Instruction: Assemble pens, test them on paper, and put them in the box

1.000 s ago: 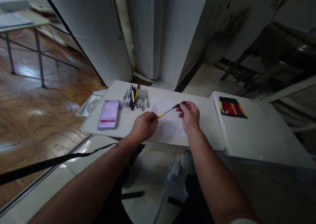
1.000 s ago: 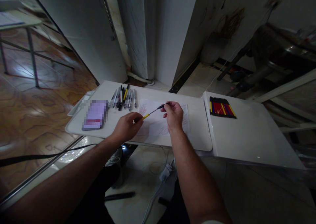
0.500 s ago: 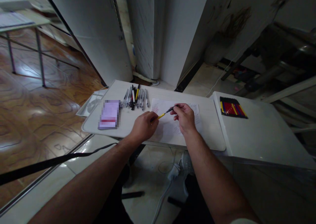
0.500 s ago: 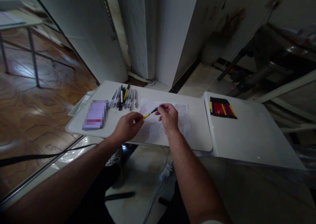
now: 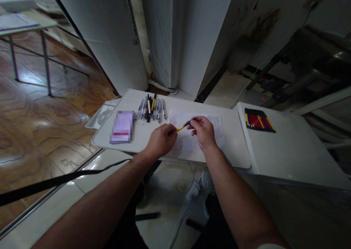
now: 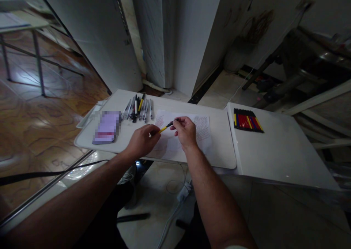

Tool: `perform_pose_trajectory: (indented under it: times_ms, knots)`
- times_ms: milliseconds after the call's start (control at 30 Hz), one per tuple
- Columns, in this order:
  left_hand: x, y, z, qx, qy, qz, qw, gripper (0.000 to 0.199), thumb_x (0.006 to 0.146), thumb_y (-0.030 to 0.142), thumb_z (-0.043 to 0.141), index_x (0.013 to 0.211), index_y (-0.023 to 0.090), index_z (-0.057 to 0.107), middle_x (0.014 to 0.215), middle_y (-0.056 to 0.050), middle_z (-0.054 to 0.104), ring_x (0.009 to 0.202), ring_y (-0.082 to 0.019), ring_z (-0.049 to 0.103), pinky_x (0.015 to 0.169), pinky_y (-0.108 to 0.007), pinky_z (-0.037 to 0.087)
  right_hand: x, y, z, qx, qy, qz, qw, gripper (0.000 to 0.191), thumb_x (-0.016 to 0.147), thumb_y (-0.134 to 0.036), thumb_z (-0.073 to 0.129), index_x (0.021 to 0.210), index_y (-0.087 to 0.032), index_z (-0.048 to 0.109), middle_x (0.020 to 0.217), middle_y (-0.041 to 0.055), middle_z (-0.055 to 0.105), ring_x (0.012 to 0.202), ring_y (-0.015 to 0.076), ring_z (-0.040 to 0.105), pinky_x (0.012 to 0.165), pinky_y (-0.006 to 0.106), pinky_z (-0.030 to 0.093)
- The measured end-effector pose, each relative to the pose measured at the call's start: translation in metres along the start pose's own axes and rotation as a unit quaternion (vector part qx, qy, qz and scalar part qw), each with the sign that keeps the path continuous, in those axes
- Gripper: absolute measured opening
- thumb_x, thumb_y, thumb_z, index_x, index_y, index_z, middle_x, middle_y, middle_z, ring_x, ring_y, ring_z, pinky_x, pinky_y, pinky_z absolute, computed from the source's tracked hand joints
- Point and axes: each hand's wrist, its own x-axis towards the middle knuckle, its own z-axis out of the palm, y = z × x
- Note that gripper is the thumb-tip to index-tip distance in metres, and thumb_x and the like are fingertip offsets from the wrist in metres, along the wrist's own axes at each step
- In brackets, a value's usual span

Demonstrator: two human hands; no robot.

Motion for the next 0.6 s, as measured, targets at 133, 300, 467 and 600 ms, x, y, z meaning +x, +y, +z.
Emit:
perform_pose_trajectory:
  times_ms: [133, 300, 467, 600]
  knots:
    - [-0.0003, -0.0008, 0.0002, 0.0, 0.002, 0.003, 1.0, 0.007, 0.081, 0.021, 0.057, 0.082, 0.018, 0.064, 0.078, -0.004, 0.064, 0.071, -0.016, 0.057, 0.064, -0.028, 0.041, -0.0006, 0.0008, 0.0, -0.005, -0.008, 0.001, 1.0, 0.022, 0.067, -0.031, 0.07, 0.082, -0.018, 0.061, 0.073, 0.0006, 0.069, 0.059, 0.0127, 0.065, 0.04, 0.018, 0.037]
    - [-0.0017, -0.0014, 0.001, -0.002, 0.001, -0.001, 1.0, 0.007, 0.082, 0.02, 0.057, 0.082, 0.019, 0.063, 0.08, -0.004, 0.064, 0.072, -0.016, 0.057, 0.065, -0.028, 0.042, -0.0015, -0.0001, -0.0004, -0.011, -0.011, 0.004, 1.0, 0.023, 0.066, -0.03, 0.071, 0.082, -0.017, 0.061, 0.077, 0.0029, 0.072, 0.059, 0.0125, 0.065, 0.04, 0.018, 0.038]
    - [-0.0024, -0.0017, 0.0015, 0.001, 0.004, -0.001, 1.0, 0.007, 0.082, 0.019, 0.057, 0.084, 0.019, 0.064, 0.08, -0.004, 0.064, 0.073, -0.016, 0.057, 0.067, -0.028, 0.042, -0.0019, -0.0002, -0.0004, -0.003, -0.016, 0.01, 1.0, 0.02, 0.067, -0.028, 0.071, 0.081, -0.017, 0.061, 0.079, 0.0042, 0.073, 0.058, 0.0122, 0.064, 0.041, 0.018, 0.039]
    - [-0.0025, -0.0019, 0.0018, 0.0, 0.003, -0.003, 1.0, 0.005, 0.081, 0.019, 0.059, 0.084, 0.019, 0.064, 0.081, -0.004, 0.064, 0.074, -0.017, 0.057, 0.066, -0.028, 0.042, -0.0023, 0.0003, -0.0001, 0.006, -0.021, 0.008, 1.0, 0.023, 0.067, -0.027, 0.07, 0.086, -0.017, 0.063, 0.078, 0.0036, 0.073, 0.06, 0.0131, 0.065, 0.042, 0.019, 0.043]
